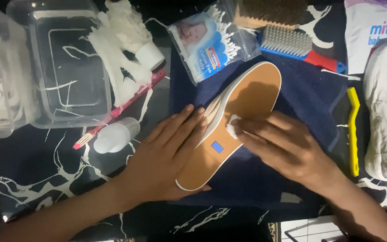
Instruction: Wiping the inner sole of a shoe with a cotton pad and cleaning solution to remove stains.
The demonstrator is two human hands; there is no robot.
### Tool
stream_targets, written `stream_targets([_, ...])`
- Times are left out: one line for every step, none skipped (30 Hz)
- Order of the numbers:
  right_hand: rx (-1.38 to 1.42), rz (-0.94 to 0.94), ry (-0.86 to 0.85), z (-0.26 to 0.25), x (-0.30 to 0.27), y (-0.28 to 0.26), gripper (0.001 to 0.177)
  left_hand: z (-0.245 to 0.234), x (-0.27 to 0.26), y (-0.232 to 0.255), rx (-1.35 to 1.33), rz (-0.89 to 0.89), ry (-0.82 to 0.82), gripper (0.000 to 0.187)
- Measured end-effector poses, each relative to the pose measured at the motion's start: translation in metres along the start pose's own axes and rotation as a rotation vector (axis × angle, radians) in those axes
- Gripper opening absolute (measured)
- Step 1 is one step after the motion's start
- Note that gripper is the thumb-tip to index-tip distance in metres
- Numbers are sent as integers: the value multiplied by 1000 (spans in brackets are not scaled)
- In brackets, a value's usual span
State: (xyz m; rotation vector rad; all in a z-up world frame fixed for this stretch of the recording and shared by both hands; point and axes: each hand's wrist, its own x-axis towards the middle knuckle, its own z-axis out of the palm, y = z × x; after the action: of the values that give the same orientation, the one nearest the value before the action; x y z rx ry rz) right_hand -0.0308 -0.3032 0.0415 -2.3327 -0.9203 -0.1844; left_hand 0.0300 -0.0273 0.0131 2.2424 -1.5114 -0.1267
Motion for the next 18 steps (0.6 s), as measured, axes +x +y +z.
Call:
stream_targets([-108, 6, -11, 6, -3, 0, 23, 1, 0, 0, 8, -10, -3, 107])
stream_targets([-213, 16, -23, 12, -7, 0, 31, 2, -1, 1, 13, -20, -9, 108])
stream_targets([-212, 20, -23, 12, -8, -5, 31, 2, -1, 1, 10, -18, -11, 108])
stream_targets([-253, -58, -43, 13, -8, -9, 24, 3, -1, 1, -5, -14, 0, 106])
stream_targets([-293, -136, -62, 14, -9, -13, 20, 3, 0, 0, -21, -9, 12, 104])
stream_targets([-293, -134, -60, 15, 0, -17, 20, 3, 0, 0, -20, -7, 11, 104])
stream_targets([-199, -163, -36, 15, 9, -21, 16, 3, 1, 0, -14, -6, 7, 101])
stream_targets([-99, -191, -12, 17, 18, -25, 15, 2, 0, 0, -10, -7, -1, 99])
stream_targets([-96, -189, -10, 14, 15, -20, 15, 3, 0, 1, -10, -7, -5, 99])
stream_targets([-139, -179, -59, 12, 11, -13, 12, 4, 0, 0, 2, -6, -1, 101])
stream_targets([-182, -169, -108, 10, 9, -7, 13, 4, 1, 0, 15, -4, 4, 103])
stream_targets([-180, -168, -108, 6, -11, 5, 13, 4, 1, 0, 14, -5, 2, 103])
stream_targets([-198, -74, -121, 3, -29, 16, 16, 4, 0, 0, 11, -18, -10, 106])
stream_targets([-214, 18, -137, 0, -48, 29, 40, 4, 0, 0, 8, -33, -21, 108])
stream_targets([-212, 16, -138, 4, -55, 28, 40, 4, 0, -1, 7, -35, -21, 108])
stream_targets([-225, 47, -159, 8, -63, 28, 38, 3, 0, -1, -5, -29, -19, 108])
stream_targets([-238, 78, -180, 12, -70, 29, 36, 2, 0, -2, -17, -22, -18, 107])
stream_targets([-237, 75, -177, 12, -40, 13, 36, 3, 0, -2, -13, -24, -19, 107])
